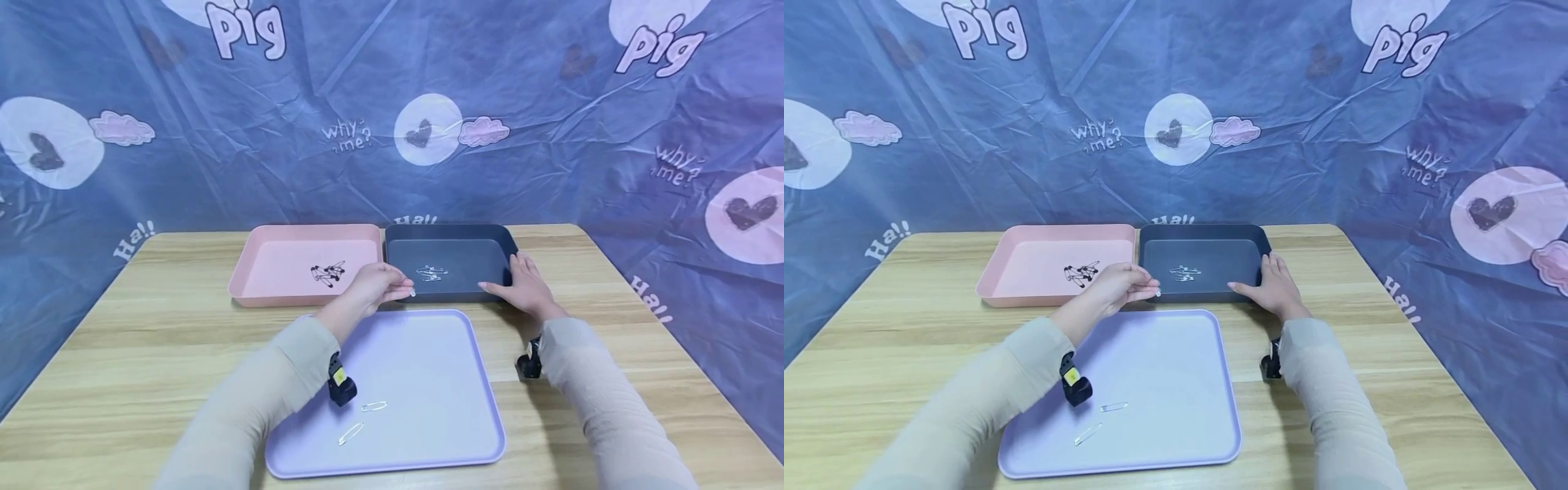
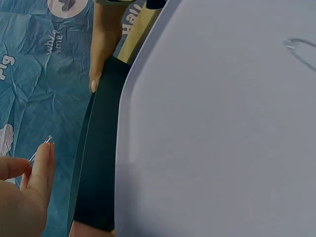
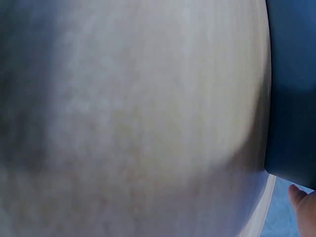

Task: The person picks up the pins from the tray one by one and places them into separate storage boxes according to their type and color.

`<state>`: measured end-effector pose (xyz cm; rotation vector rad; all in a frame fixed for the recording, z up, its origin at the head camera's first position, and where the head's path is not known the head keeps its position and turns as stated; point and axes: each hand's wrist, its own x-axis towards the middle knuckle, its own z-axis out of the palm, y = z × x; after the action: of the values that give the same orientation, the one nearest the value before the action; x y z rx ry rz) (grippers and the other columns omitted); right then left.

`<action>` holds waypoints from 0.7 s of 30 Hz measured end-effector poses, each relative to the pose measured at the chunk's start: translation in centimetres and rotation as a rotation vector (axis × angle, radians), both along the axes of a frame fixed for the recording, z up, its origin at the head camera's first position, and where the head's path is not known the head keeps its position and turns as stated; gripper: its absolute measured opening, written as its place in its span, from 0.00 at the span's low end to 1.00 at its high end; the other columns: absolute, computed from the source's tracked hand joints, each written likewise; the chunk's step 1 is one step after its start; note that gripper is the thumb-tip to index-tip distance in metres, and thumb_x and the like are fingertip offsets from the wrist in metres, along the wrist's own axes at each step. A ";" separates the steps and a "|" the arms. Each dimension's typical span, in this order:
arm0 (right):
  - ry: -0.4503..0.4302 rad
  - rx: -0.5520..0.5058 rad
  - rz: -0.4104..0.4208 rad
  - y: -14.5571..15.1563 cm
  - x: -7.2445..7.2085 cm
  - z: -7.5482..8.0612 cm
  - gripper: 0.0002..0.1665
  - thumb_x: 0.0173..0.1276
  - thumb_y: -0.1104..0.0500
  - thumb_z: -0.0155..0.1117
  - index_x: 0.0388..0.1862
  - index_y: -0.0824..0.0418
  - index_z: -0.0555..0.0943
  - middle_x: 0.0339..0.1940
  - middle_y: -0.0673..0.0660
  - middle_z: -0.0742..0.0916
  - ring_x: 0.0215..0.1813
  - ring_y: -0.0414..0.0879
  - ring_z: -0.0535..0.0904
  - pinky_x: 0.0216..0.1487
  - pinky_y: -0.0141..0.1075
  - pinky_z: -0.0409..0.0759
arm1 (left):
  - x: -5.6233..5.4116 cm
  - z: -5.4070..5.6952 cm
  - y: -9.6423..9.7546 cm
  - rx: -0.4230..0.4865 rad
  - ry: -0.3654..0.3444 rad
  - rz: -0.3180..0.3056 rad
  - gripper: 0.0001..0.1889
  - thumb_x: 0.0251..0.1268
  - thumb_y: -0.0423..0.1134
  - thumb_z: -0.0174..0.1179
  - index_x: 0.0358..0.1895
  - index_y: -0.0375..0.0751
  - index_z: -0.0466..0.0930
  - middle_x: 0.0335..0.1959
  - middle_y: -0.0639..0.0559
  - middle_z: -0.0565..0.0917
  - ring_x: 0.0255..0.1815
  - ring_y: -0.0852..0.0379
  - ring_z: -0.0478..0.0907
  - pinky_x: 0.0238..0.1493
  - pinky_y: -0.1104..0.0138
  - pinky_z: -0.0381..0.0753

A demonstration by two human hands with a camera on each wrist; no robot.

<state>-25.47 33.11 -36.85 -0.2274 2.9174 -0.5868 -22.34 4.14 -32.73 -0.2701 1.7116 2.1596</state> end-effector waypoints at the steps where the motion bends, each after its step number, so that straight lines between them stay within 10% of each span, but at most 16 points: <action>1: 0.000 -0.004 -0.001 0.0 0.0 0.0 0.65 0.49 0.27 0.47 0.64 0.74 0.35 0.65 0.71 0.40 0.65 0.63 0.32 0.62 0.53 0.37 | -0.2 0.0 0.3 0.008 0.001 0.003 0.05 0.56 0.21 0.45 0.35 0.23 0.68 0.27 0.38 0.77 0.28 0.51 0.79 0.35 0.68 0.78; 9: -0.004 -0.015 -0.004 0.0 0.0 0.1 0.65 0.49 0.27 0.47 0.64 0.74 0.35 0.65 0.71 0.40 0.65 0.63 0.31 0.62 0.53 0.37 | -1.4 -0.4 2.2 0.023 -0.003 -0.005 0.12 0.57 0.22 0.44 0.45 0.18 0.64 0.42 0.28 0.74 0.46 0.40 0.73 0.34 0.69 0.78; 21: -0.008 -0.004 -0.009 -0.1 -0.1 0.1 0.65 0.50 0.27 0.47 0.64 0.74 0.37 0.65 0.71 0.40 0.65 0.63 0.32 0.61 0.53 0.37 | -3.1 -1.2 3.5 0.090 -0.002 0.080 0.06 0.55 0.21 0.45 0.36 0.26 0.66 0.37 0.32 0.76 0.46 0.41 0.73 0.35 0.69 0.78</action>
<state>-25.57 33.03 -36.79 -0.2128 2.9113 -0.5940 -25.40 7.59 -33.98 -0.3210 1.6235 2.2860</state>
